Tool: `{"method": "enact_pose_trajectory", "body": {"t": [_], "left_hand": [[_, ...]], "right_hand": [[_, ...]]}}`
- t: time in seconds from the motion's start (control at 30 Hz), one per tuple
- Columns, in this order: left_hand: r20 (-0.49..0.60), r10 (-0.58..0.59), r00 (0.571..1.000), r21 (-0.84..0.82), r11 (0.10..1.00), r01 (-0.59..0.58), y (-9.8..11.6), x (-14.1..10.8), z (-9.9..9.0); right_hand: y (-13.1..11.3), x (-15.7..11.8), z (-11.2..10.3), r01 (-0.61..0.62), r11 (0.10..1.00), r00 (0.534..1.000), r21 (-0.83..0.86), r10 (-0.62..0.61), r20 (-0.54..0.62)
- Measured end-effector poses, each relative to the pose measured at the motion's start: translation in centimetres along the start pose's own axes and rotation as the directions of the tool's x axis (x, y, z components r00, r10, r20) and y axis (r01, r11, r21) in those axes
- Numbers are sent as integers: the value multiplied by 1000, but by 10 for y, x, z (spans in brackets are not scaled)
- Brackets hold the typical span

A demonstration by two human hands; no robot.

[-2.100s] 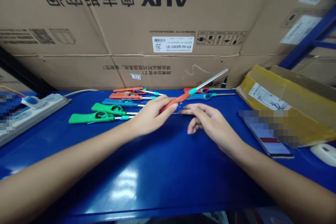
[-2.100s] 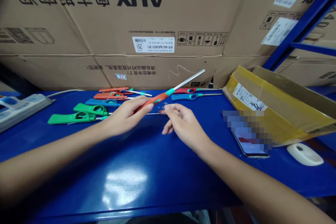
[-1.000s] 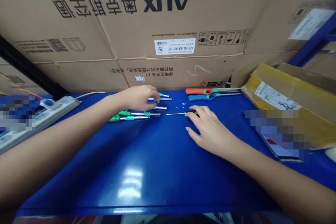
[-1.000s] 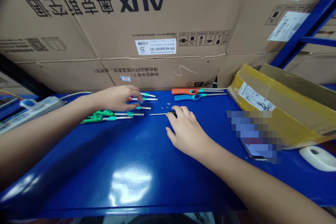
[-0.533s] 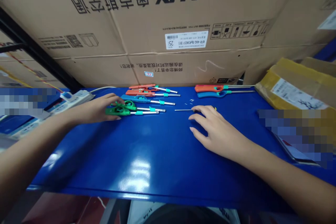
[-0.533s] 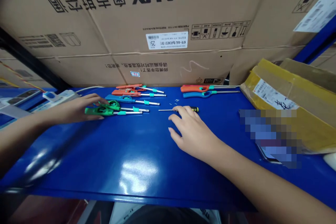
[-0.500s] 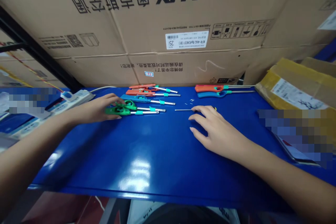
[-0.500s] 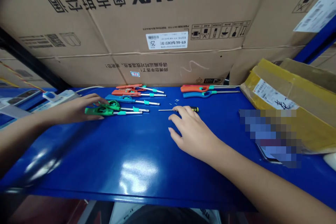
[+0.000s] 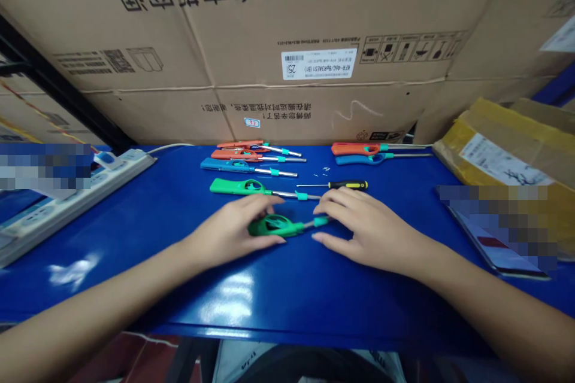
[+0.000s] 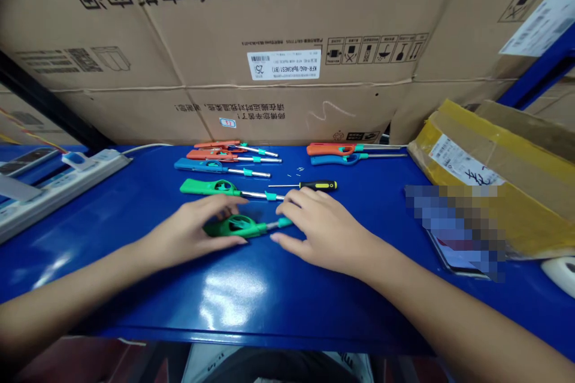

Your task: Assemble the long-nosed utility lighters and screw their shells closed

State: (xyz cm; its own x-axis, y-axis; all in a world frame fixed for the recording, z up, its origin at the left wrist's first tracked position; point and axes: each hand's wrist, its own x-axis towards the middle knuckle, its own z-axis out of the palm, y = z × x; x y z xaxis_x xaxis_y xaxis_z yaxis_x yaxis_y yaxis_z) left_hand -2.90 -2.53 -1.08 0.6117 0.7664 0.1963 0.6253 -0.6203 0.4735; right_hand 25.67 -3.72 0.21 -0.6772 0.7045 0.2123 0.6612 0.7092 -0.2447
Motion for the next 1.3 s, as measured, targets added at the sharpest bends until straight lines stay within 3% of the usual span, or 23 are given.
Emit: {"method": "enact_pose_trajectory", "body": {"t": [0.07, 0.17, 0.33, 0.5, 0.57, 0.67, 0.77, 0.83, 0.9, 0.97, 1.07, 1.17, 1.3], "left_hand": [[9, 48, 999, -67, 997, -47, 24, 5, 20], [64, 95, 993, -156, 984, -84, 50, 17, 38], [96, 77, 992, -184, 981, -58, 55, 33, 39], [-24, 45, 999, -130, 990, -47, 31, 40, 25], [-79, -36, 996, -145, 989, 24, 20, 43, 18], [-45, -103, 994, -110, 989, 98, 4, 45, 10], [-22, -60, 998, -17, 998, 60, -10, 46, 7], [-27, -19, 999, 32, 999, 20, -14, 47, 7], [-37, 11, 999, 52, 999, -9, -14, 46, 8], [-40, 57, 998, 51, 997, -55, -9, 45, 8], [30, 212, 977, 22, 977, -212, 8, 39, 6], [195, 348, 917, 24, 933, -359, 26, 32, 4], [362, 343, 867, 42, 923, -382, 36, 26, 4]], "right_hand": [[-2, -1, -5, 46, 999, 988, 23, -49, 145], [-1, -3, -15, -22, 997, 937, 77, -7, 350], [9, -7, -28, -144, 979, 862, 144, 53, 504], [22, -4, -27, -219, 963, 873, 156, 122, 472], [24, -2, -27, -257, 958, 867, 126, 171, 467], [26, 0, -25, -291, 957, 908, -12, 280, 311], [24, -1, -23, -221, 975, 964, -23, 222, 143], [20, -2, -21, -115, 986, 975, 117, 90, 202], [13, -4, -20, -60, 967, 943, 247, -26, 333], [8, -4, -20, -78, 955, 904, 285, -52, 424], [7, -3, -21, -139, 942, 889, 305, -17, 457], [14, -3, -22, -169, 927, 901, 335, 8, 434], [19, -3, -17, -117, 967, 964, 225, 56, 261]]}}
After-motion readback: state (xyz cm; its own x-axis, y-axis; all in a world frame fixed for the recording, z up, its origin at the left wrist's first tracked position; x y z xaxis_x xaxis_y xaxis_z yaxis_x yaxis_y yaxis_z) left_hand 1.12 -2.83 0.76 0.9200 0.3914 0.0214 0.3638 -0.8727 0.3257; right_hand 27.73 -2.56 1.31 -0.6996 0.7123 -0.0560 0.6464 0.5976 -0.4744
